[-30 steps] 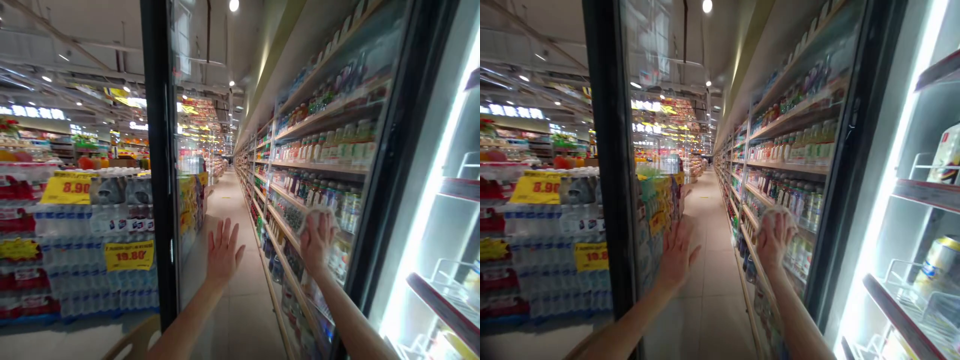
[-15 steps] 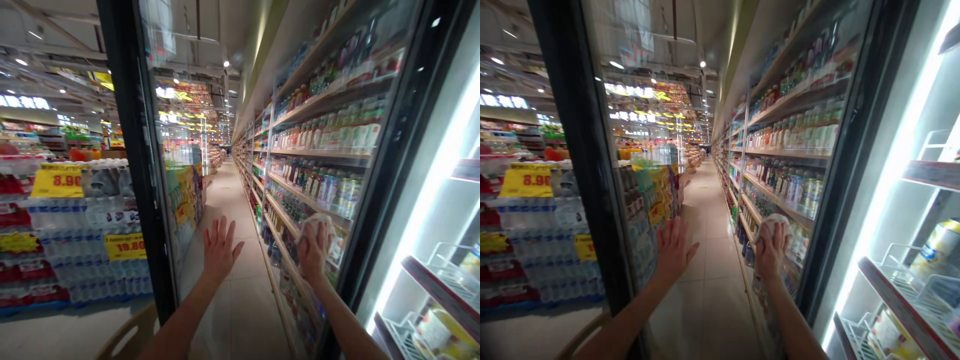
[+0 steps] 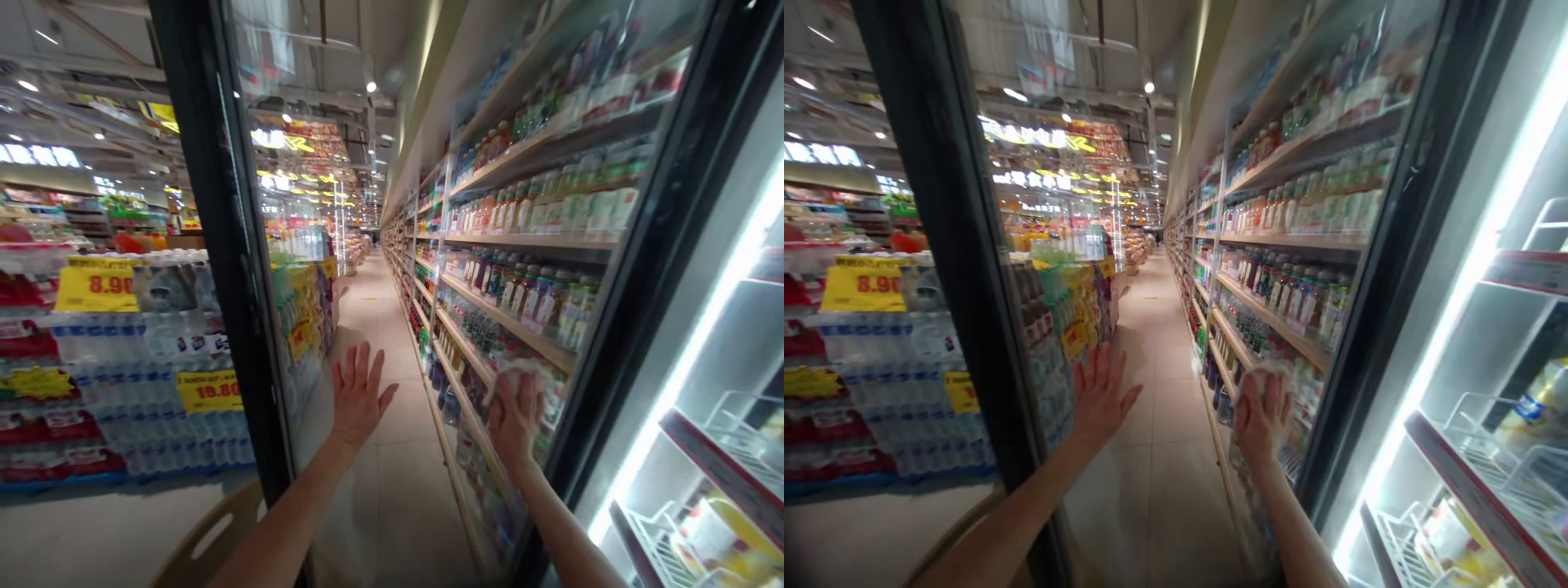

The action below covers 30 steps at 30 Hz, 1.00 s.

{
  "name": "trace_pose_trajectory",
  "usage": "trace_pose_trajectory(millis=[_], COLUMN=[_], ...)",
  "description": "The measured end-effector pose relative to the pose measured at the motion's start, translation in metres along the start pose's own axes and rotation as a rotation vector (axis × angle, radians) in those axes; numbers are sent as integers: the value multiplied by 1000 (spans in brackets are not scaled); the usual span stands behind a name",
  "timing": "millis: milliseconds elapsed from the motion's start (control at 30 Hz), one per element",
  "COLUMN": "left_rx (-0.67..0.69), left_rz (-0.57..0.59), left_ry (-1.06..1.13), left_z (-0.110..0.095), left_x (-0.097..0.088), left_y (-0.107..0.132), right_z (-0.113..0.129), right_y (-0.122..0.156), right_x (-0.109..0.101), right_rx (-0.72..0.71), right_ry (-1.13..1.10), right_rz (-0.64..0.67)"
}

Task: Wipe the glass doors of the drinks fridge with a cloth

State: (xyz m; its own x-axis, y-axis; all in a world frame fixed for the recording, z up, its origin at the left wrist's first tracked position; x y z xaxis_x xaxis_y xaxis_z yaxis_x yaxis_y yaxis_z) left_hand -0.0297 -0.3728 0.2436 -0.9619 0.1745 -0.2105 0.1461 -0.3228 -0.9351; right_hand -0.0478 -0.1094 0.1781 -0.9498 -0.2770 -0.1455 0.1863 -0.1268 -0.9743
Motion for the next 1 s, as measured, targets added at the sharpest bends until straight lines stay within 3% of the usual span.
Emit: trace_pose_trajectory(millis=[33, 100, 200, 267, 333, 467, 533, 567, 667, 733, 800, 933, 1000], left_rx=[-4, -6, 7, 13, 8, -8, -4, 1, 12, 14, 18, 4, -3], left_rz=[-8, -20, -28, -26, -22, -23, -29, -33, -36, -23, -12, -17, -21], left_ry=[4, 11, 6, 2, 8, 17, 11, 7, -2, -8, -16, -21, -21], left_z=[0, 1, 2, 2, 3, 2, 1, 1, 1, 2, 1, -1, -3], left_x=[1, 2, 1, 1, 1, 3, 4, 4, 4, 3, 2, 1, 2], left_y=[0, 1, 0, 0, 1, 2, 2, 2, 2, 3, 3, 2, 1], right_z=[-7, 5, 57, 73, 57, -13, -18, -7, 50, 70, 57, -24, -41], right_y=[-3, -5, 0, 4, 3, -13, -18, -19, -12, -4, -4, -23, -32], right_x=[-1, 0, 7, 10, 10, 5, 3, 3, 9, 11, 10, 6, 4], right_rx=[70, 76, -152, -260, -242, 179, 296, 259, -107, -282, -264, 176, 333], right_ry=[14, -7, -99, -136, -114, -8, -16, -31, -99, -133, -120, -36, -42], right_rz=[-39, -37, 125, 193, 172, -58, -133, -119, 97, 197, 179, -53, -166])
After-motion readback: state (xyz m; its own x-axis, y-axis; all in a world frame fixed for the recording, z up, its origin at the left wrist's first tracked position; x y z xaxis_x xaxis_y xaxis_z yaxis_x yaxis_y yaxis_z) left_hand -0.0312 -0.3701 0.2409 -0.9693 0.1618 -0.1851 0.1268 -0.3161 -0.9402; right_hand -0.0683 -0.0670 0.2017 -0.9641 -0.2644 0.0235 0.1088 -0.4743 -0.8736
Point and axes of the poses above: each hand's wrist, its own y-axis away from the middle knuckle, its own x-axis out of the palm, z = x × y, the point moved 3 cm from there along -y, towards the middle knuckle, and after that the axes turned 5 degrees about x, right-handed, at the moved point
